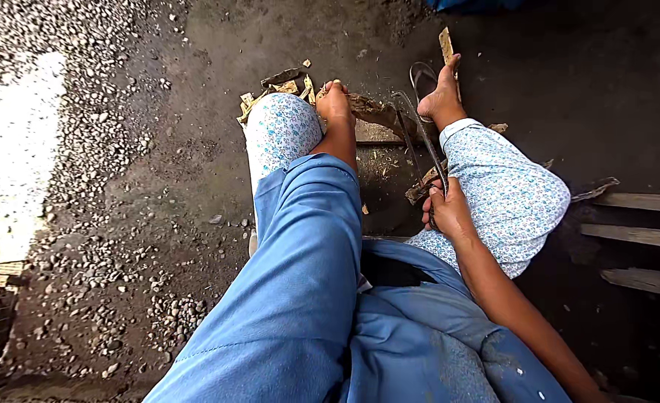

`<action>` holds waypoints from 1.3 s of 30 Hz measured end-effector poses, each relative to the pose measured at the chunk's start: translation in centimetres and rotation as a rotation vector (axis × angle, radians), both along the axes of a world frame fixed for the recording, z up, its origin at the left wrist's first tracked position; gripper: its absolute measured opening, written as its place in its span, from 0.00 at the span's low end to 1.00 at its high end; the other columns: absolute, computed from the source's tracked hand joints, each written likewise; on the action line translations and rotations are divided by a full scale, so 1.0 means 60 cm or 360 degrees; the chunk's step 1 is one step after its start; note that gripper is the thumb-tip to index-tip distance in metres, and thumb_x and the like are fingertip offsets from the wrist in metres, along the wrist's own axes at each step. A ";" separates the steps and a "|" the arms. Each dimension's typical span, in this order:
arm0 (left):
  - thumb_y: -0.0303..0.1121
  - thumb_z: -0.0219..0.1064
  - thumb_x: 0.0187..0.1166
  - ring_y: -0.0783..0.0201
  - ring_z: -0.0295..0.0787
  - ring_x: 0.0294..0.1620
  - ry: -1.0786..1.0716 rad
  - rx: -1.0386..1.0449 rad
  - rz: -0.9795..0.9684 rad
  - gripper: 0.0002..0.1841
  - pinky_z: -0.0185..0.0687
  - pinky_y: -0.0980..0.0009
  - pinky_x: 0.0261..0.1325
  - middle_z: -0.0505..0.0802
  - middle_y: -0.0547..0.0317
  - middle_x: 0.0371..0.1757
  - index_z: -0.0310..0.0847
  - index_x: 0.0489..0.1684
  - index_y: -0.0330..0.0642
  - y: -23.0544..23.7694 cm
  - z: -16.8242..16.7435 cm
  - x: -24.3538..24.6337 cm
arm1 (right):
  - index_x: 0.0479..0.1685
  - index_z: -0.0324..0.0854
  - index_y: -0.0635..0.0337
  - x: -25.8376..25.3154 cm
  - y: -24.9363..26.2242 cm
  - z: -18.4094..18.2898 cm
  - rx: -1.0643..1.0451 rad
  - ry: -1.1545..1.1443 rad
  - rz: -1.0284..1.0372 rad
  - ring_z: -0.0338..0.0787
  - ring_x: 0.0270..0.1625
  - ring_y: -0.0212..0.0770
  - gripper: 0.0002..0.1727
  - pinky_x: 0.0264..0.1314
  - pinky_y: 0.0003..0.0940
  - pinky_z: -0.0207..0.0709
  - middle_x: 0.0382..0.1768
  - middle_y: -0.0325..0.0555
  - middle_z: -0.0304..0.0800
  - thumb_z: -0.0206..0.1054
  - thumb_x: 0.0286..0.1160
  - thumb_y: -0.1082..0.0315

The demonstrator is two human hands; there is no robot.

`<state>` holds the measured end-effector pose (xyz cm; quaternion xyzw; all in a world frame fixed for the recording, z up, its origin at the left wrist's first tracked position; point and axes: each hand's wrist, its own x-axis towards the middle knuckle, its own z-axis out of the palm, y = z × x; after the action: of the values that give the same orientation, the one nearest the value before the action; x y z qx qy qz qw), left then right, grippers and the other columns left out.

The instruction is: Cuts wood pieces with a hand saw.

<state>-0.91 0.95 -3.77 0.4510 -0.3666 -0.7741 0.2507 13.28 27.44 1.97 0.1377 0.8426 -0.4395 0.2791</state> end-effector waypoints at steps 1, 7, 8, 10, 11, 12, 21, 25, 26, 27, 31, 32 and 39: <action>0.26 0.60 0.87 0.64 0.84 0.27 0.0010 -0.0013 -0.0011 0.08 0.85 0.68 0.37 0.85 0.54 0.28 0.75 0.56 0.32 0.000 -0.001 -0.001 | 0.75 0.59 0.58 0.001 0.000 0.000 -0.0022 0.0003 -0.0018 0.84 0.16 0.41 0.17 0.19 0.36 0.84 0.23 0.46 0.78 0.46 0.98 0.62; 0.25 0.63 0.85 0.63 0.83 0.27 0.0010 -0.0034 0.0014 0.06 0.84 0.67 0.37 0.83 0.54 0.28 0.76 0.52 0.33 -0.002 0.000 -0.013 | 0.71 0.61 0.61 0.002 -0.003 -0.006 -0.0108 0.0045 -0.0066 0.83 0.15 0.38 0.14 0.18 0.33 0.83 0.23 0.44 0.78 0.46 0.97 0.64; 0.26 0.63 0.85 0.62 0.83 0.29 -0.0018 -0.0044 0.0010 0.07 0.84 0.66 0.37 0.84 0.53 0.30 0.76 0.52 0.33 -0.004 0.001 -0.018 | 0.71 0.61 0.61 -0.001 -0.006 -0.006 -0.0104 0.0047 -0.0060 0.83 0.16 0.38 0.14 0.19 0.33 0.83 0.23 0.44 0.78 0.46 0.97 0.65; 0.28 0.64 0.86 0.61 0.83 0.32 -0.0079 -0.0065 -0.0020 0.10 0.85 0.64 0.40 0.84 0.51 0.35 0.78 0.56 0.33 -0.010 -0.002 -0.021 | 0.72 0.61 0.61 -0.002 -0.011 -0.007 -0.0079 0.0022 -0.0050 0.84 0.16 0.38 0.15 0.20 0.34 0.84 0.23 0.44 0.78 0.46 0.97 0.64; 0.29 0.63 0.86 0.61 0.83 0.33 -0.0098 -0.0074 -0.0034 0.10 0.85 0.64 0.41 0.84 0.51 0.36 0.78 0.57 0.33 -0.012 -0.006 -0.020 | 0.72 0.61 0.60 -0.002 -0.013 -0.006 -0.0071 0.0013 -0.0050 0.84 0.16 0.38 0.15 0.20 0.35 0.84 0.23 0.44 0.78 0.47 0.97 0.63; 0.29 0.63 0.87 0.61 0.83 0.32 -0.0103 -0.0081 -0.0032 0.08 0.85 0.64 0.41 0.84 0.51 0.35 0.79 0.54 0.33 -0.014 -0.009 -0.021 | 0.72 0.61 0.60 -0.004 -0.015 -0.005 -0.0075 0.0013 -0.0057 0.84 0.16 0.39 0.15 0.20 0.35 0.84 0.22 0.44 0.78 0.47 0.97 0.63; 0.31 0.62 0.87 0.57 0.85 0.42 -0.0171 -0.0023 -0.0057 0.11 0.85 0.58 0.49 0.85 0.48 0.43 0.78 0.60 0.34 -0.007 0.001 -0.016 | 0.71 0.61 0.59 0.001 -0.015 -0.008 -0.0138 0.0018 -0.0120 0.83 0.15 0.39 0.14 0.18 0.35 0.83 0.22 0.45 0.78 0.45 0.98 0.63; 0.28 0.60 0.88 0.61 0.82 0.35 -0.0086 0.0021 -0.0017 0.10 0.83 0.65 0.43 0.83 0.50 0.39 0.77 0.60 0.33 0.000 0.008 -0.012 | 0.70 0.61 0.59 -0.002 -0.018 0.001 -0.0162 -0.0001 -0.0177 0.84 0.15 0.40 0.13 0.17 0.34 0.83 0.22 0.45 0.79 0.45 0.98 0.64; 0.28 0.60 0.88 0.61 0.82 0.35 -0.0088 0.0013 -0.0011 0.10 0.83 0.65 0.43 0.84 0.50 0.39 0.77 0.60 0.33 -0.002 0.006 -0.010 | 0.71 0.61 0.59 -0.002 -0.019 0.001 -0.0164 -0.0009 -0.0189 0.83 0.15 0.40 0.13 0.16 0.34 0.83 0.22 0.45 0.79 0.46 0.98 0.64; 0.28 0.61 0.88 0.61 0.83 0.35 -0.0107 0.0002 -0.0012 0.10 0.83 0.65 0.43 0.84 0.50 0.39 0.78 0.59 0.32 -0.004 0.002 -0.009 | 0.70 0.61 0.58 -0.002 -0.019 0.001 -0.0163 -0.0023 -0.0197 0.83 0.15 0.40 0.13 0.16 0.34 0.83 0.22 0.46 0.79 0.46 0.98 0.63; 0.30 0.63 0.87 0.60 0.84 0.37 -0.0150 -0.0025 -0.0031 0.09 0.84 0.63 0.45 0.86 0.50 0.38 0.79 0.55 0.34 -0.010 -0.009 -0.013 | 0.71 0.63 0.58 -0.010 -0.022 0.013 -0.0131 0.0018 -0.0166 0.82 0.14 0.39 0.14 0.15 0.33 0.81 0.22 0.45 0.78 0.48 0.97 0.63; 0.31 0.64 0.87 0.59 0.84 0.37 -0.0152 -0.0021 -0.0040 0.09 0.84 0.62 0.45 0.86 0.49 0.38 0.79 0.55 0.34 -0.011 -0.010 -0.013 | 0.70 0.65 0.58 -0.012 -0.022 0.020 -0.0112 0.0082 -0.0136 0.81 0.14 0.38 0.14 0.15 0.32 0.80 0.21 0.44 0.78 0.51 0.96 0.63; 0.30 0.63 0.87 0.62 0.83 0.33 -0.0177 -0.0091 -0.0028 0.07 0.83 0.65 0.41 0.84 0.52 0.33 0.78 0.51 0.34 -0.015 -0.010 -0.023 | 0.67 0.70 0.55 -0.049 0.027 0.063 -0.0566 0.0475 -0.0320 0.84 0.16 0.34 0.11 0.14 0.30 0.83 0.24 0.37 0.83 0.53 0.93 0.66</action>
<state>-2.28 0.08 -4.39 0.4828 -0.4059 -0.7393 0.2358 10.35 29.06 5.77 0.1031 0.7661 -0.6217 0.1263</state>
